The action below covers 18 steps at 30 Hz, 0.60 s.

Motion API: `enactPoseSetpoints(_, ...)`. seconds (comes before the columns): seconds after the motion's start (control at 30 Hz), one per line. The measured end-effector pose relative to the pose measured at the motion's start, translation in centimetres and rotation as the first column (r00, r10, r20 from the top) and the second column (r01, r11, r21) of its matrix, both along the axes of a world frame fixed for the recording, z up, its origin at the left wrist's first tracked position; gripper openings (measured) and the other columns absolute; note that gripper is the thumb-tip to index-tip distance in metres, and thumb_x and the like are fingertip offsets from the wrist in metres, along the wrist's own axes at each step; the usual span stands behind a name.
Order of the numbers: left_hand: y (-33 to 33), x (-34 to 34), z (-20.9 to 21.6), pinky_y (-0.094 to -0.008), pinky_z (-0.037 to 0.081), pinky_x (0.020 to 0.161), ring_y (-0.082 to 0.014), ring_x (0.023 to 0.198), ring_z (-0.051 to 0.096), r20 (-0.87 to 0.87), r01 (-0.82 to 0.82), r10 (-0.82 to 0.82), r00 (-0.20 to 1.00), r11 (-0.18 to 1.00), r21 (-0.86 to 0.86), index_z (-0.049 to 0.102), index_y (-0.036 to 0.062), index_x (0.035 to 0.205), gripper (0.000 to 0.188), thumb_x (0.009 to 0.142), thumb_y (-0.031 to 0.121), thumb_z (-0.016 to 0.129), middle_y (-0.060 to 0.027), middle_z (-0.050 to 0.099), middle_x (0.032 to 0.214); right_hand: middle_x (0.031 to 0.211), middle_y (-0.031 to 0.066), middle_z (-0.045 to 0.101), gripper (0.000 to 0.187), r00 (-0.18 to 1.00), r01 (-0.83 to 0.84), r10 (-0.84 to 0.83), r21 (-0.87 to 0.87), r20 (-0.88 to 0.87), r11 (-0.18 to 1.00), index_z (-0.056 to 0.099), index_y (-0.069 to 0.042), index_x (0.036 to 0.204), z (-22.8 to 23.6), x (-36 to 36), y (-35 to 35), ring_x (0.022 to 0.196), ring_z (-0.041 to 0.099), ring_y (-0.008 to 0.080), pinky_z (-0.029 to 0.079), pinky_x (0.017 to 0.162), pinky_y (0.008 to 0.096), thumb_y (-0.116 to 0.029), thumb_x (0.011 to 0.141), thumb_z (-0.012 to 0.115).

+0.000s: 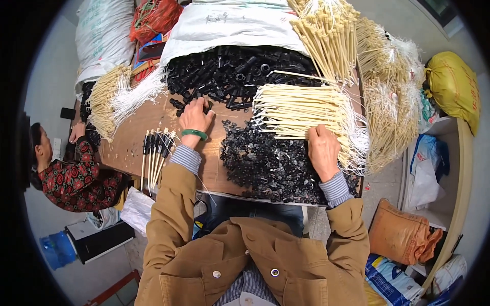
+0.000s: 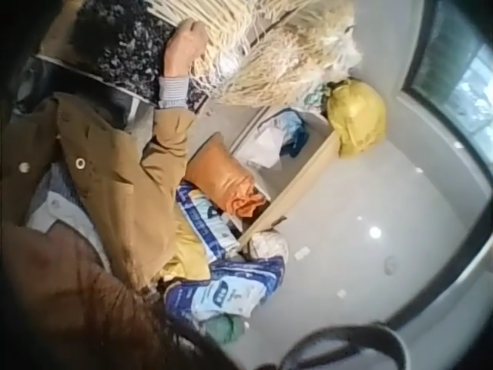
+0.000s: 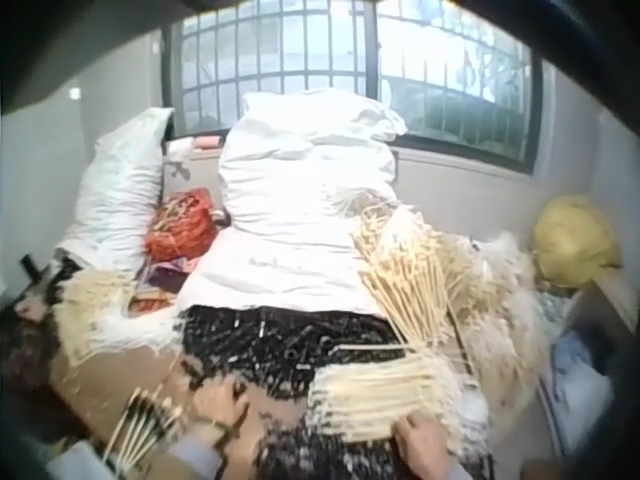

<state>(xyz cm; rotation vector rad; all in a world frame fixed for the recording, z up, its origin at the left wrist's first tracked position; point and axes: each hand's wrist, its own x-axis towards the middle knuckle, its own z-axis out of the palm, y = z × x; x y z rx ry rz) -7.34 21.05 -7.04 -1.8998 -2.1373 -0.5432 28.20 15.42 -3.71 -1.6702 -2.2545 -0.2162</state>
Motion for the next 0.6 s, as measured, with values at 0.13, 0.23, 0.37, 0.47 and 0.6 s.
enactPoseSetpoints(0.13, -1.0, -0.8, -0.9, -0.0369, 0.049, 0.061, -0.0222, 0.072, 0.06, -0.029, 0.004, -0.009, 1.0, 0.987, -0.161, 0.058, 0.0138, 0.098, 0.024, 0.074, 0.012, 0.065, -0.0055, 0.064, 0.085, 0.076, 0.0026, 0.051, 0.009, 0.992, -0.123, 0.123, 0.048, -0.003, 0.991, 0.061, -0.011, 0.085, -0.5, 0.3, 0.7, 0.061, 0.049, 0.017, 0.041, 0.055, 0.0323, -0.007, 0.077, 0.063)
enactPoseSetpoints(0.23, -2.4, -0.8, -0.5, -0.0356, 0.049, 0.061, -0.0211, 0.073, 0.06, 0.2, 0.046, 0.002, 0.98, 0.972, -0.233, 0.059, 0.0138, 0.1, 0.026, 0.074, 0.01, 0.063, -0.005, 0.064, 0.086, 0.074, 0.0014, 0.051, 0.008, 0.98, -0.193, 0.197, 0.121, -0.017, 0.974, 0.062, -0.012, 0.086, -0.1, -0.2, 0.5, 0.062, 0.049, 0.015, 0.041, 0.056, 0.0307, -0.009, 0.079, 0.063)
enactPoseSetpoints(0.37, -4.1, 0.2, 1.1, -0.0319, 0.048, 0.061, -0.0178, 0.073, 0.057, 0.62, 0.239, -0.06, 0.782, 0.948, -0.211, 0.062, 0.0124, 0.101, 0.029, 0.074, 0.003, 0.059, -0.0044, 0.064, 0.088, 0.069, -0.002, 0.051, 0.006, 0.91, -0.369, 0.408, 0.301, -0.077, 0.879, 0.064, -0.014, 0.09, 1.0, -1.7, 0.7, 0.058, 0.044, 0.0102, 0.038, 0.053, 0.0261, -0.012, 0.085, 0.061)
enactPoseSetpoints(0.47, -5.9, 2.7, 2.7, -0.0298, 0.047, 0.063, -0.0168, 0.072, 0.056, 0.855, 0.388, -0.049, 0.516, 0.903, -0.182, 0.064, 0.0107, 0.101, 0.03, 0.074, -0.001, 0.055, -0.0035, 0.063, 0.087, 0.069, -0.0024, 0.046, 0.009, 0.912, -0.379, 0.398, 0.165, -0.101, 0.91, 0.06, -0.013, 0.095, 1.9, -4.0, -0.9, 0.051, 0.041, 0.0124, 0.036, 0.048, 0.0273, -0.012, 0.086, 0.059)
enactPoseSetpoints(0.6, -7.5, 4.0, 2.5, -0.0293, 0.046, 0.065, -0.0173, 0.071, 0.054, 0.909, 0.513, -0.205, 0.363, 0.858, -0.012, 0.064, 0.0083, 0.1, 0.03, 0.075, -0.004, 0.051, -0.0035, 0.061, 0.084, 0.068, -0.0019, 0.044, 0.012, 0.902, -0.362, 0.373, 0.089, -0.219, 0.928, 0.059, -0.014, 0.099, 1.1, -6.0, -2.1, 0.044, 0.038, 0.0135, 0.032, 0.038, 0.0288, -0.013, 0.087, 0.058)
